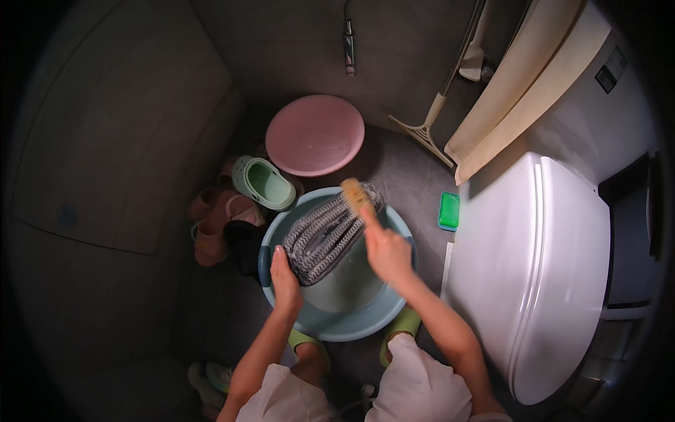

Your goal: The person washes a black slide by hand in a basin of water using a wooden brush.

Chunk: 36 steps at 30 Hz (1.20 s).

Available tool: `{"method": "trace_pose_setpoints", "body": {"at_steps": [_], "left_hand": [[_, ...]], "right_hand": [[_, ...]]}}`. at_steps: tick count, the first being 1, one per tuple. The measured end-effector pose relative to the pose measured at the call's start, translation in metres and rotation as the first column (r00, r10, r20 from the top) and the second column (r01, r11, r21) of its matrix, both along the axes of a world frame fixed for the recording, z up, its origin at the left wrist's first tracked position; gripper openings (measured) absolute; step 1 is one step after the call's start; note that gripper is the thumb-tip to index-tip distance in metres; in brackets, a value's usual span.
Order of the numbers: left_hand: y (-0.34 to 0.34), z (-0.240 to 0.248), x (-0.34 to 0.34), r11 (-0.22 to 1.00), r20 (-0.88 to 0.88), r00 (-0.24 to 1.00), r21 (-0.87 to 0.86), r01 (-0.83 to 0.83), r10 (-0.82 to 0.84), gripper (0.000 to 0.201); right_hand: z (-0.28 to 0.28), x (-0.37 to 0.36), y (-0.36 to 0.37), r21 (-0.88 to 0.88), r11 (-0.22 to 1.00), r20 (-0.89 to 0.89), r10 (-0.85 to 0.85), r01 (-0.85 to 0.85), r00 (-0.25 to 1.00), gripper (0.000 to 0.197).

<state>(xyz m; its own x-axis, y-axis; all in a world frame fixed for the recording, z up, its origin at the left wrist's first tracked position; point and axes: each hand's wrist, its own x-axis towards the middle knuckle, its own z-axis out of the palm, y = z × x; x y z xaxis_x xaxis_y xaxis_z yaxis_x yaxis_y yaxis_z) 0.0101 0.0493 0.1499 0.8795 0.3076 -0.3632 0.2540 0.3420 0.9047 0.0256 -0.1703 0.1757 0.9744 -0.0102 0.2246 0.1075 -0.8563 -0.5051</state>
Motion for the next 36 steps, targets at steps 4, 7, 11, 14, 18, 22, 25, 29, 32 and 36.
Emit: {"method": "trace_pose_setpoints", "body": {"at_steps": [4, 7, 11, 14, 18, 22, 25, 29, 32, 36], "left_hand": [[0.006, -0.005, 0.004, 0.997, -0.006, 1.000, -0.081, -0.003, 0.002, 0.051], [0.011, -0.020, 0.009, 0.998, -0.023, 0.997, 0.007, -0.068, 0.068, 0.047], [0.012, 0.003, 0.009, 0.973, -0.060, 0.998, -0.231, -0.026, 0.012, 0.048], [0.009, 0.023, 0.011, 0.937, -0.007, 0.999, -0.348, 0.031, -0.036, 0.044], [0.005, 0.023, 0.011, 0.902, 0.040, 0.999, -0.429, 0.048, -0.034, 0.043], [0.010, 0.018, 0.010, 0.896, -0.017, 1.000, -0.444, -0.024, 0.019, 0.042], [0.007, 0.025, 0.010, 0.875, -0.011, 1.000, -0.483, 0.002, -0.008, 0.040], [0.003, 0.031, 0.010, 0.882, 0.003, 0.999, -0.471, 0.032, -0.035, 0.039], [0.012, 0.024, 0.012, 0.863, 0.093, 0.993, -0.493, 0.107, -0.070, 0.040], [0.000, 0.042, 0.013, 0.806, -0.002, 1.000, -0.592, 0.021, -0.028, 0.039]], "right_hand": [[0.009, -0.010, 0.005, 0.090, 0.991, -0.027, 0.098, -0.096, 0.995, 0.050], [0.002, 0.004, -0.018, -0.002, 0.999, 0.020, -0.051, 0.051, 0.999, 0.047], [0.018, -0.025, 0.006, 0.008, 0.985, 0.057, 0.169, -0.170, 0.984, 0.051], [0.018, -0.015, -0.001, 0.091, 0.971, 0.095, 0.214, -0.223, 0.972, 0.051], [0.015, -0.005, 0.000, 0.063, 0.991, 0.067, 0.112, -0.116, 0.991, 0.048], [0.039, -0.039, 0.035, 0.088, 0.887, 0.141, 0.438, -0.452, 0.888, 0.052], [0.037, -0.028, 0.026, 0.037, 0.927, 0.146, 0.365, -0.374, 0.920, 0.052], [0.036, -0.026, 0.031, 0.090, 0.929, 0.175, 0.341, -0.359, 0.924, 0.051], [0.051, -0.039, 0.040, 0.080, 0.876, 0.147, 0.461, -0.475, 0.875, 0.048], [0.040, -0.028, 0.032, 0.093, 0.927, 0.154, 0.348, -0.364, 0.925, 0.050]]}}
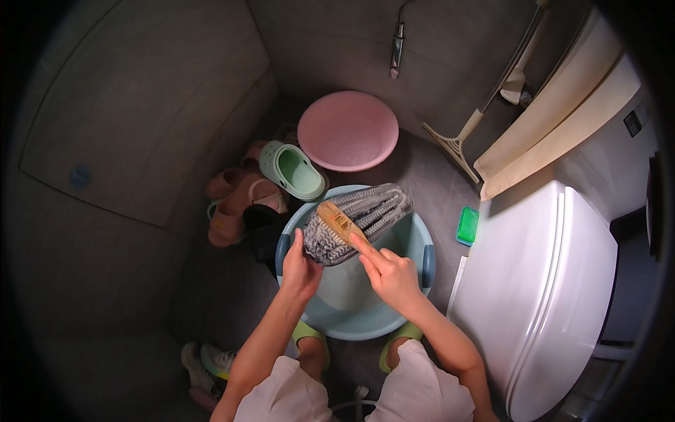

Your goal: The person washes a black slide by hand in a basin of water using a wooden brush.

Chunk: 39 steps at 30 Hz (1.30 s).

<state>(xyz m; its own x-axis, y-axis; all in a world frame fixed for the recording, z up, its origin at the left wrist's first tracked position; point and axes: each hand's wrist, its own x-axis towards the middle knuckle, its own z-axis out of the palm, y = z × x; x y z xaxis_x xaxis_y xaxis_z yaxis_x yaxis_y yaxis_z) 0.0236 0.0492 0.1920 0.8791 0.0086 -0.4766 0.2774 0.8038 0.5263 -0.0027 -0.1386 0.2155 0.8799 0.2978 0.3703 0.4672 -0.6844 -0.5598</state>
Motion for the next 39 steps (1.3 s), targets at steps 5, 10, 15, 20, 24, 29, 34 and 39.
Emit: {"method": "trace_pose_setpoints", "body": {"at_steps": [5, 10, 15, 20, 24, 29, 34, 39], "left_hand": [[0.024, -0.023, -0.004, 0.997, 0.040, 0.998, -0.054, 0.049, -0.047, 0.041], [0.006, -0.008, 0.000, 1.000, -0.011, 1.000, -0.015, -0.001, 0.001, 0.042], [0.010, -0.008, -0.003, 1.000, 0.053, 0.999, 0.002, -0.011, 0.011, 0.042], [0.006, -0.007, -0.007, 0.987, 0.044, 0.997, 0.149, 0.056, -0.063, 0.036], [0.004, -0.006, -0.009, 0.962, 0.040, 0.998, 0.271, 0.042, -0.055, 0.036], [0.007, -0.013, -0.014, 0.941, 0.057, 0.996, 0.337, 0.042, -0.065, 0.036], [0.009, -0.021, -0.017, 0.908, 0.047, 0.998, 0.419, 0.012, -0.035, 0.039], [0.005, -0.008, -0.017, 0.857, 0.103, 0.993, 0.515, 0.000, -0.062, 0.042]], "right_hand": [[0.017, -0.024, 0.011, -0.075, 0.995, -0.013, 0.070, -0.071, 0.997, 0.048], [-0.001, -0.012, -0.003, -0.030, 0.990, -0.009, -0.136, 0.136, 0.991, 0.049], [-0.002, -0.025, 0.001, -0.145, 0.988, 0.030, -0.057, 0.060, 0.998, 0.051], [-0.018, 0.010, -0.028, -0.131, 0.947, -0.082, -0.305, 0.293, 0.949, 0.052], [0.000, -0.026, -0.005, -0.156, 0.982, -0.053, -0.115, 0.105, 0.992, 0.054], [-0.024, -0.001, -0.033, -0.191, 0.939, -0.100, -0.307, 0.284, 0.946, 0.048], [-0.019, -0.015, -0.032, -0.297, 0.930, -0.004, -0.229, 0.218, 0.973, 0.050], [-0.003, -0.028, -0.025, -0.286, 0.943, 0.042, -0.164, 0.169, 0.986, 0.051]]}}
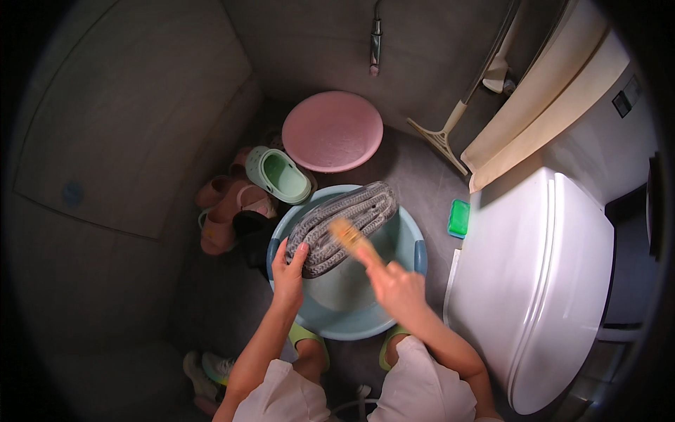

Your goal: The person washes a black slide by hand in a basin of water using a wooden brush.

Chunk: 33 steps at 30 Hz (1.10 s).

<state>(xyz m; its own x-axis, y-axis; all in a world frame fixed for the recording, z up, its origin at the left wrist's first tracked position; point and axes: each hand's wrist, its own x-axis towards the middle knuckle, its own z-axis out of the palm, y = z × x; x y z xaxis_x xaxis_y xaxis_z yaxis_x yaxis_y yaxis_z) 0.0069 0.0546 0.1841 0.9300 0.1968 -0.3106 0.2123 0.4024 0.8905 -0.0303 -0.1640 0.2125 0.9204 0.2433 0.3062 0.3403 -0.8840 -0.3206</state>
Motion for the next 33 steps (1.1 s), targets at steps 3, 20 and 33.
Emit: {"method": "trace_pose_setpoints", "body": {"at_steps": [3, 20, 33], "left_hand": [[-0.003, 0.002, -0.002, 1.000, 0.031, 0.999, 0.028, -0.007, 0.006, 0.045], [0.003, -0.034, -0.001, 0.989, -0.206, 0.977, -0.130, -0.075, 0.047, 0.035], [0.023, -0.063, -0.004, 0.877, -0.459, 0.888, -0.440, -0.191, -0.038, 0.024]], "right_hand": [[-0.013, 0.013, -0.008, 0.039, 0.989, 0.016, -0.145, 0.144, 0.989, 0.052], [-0.030, -0.013, 0.017, -0.005, 0.989, 0.138, 0.145, -0.146, 0.980, 0.054], [-0.021, 0.009, -0.011, 0.052, 0.992, 0.244, 0.101, -0.117, 0.965, 0.048]]}}
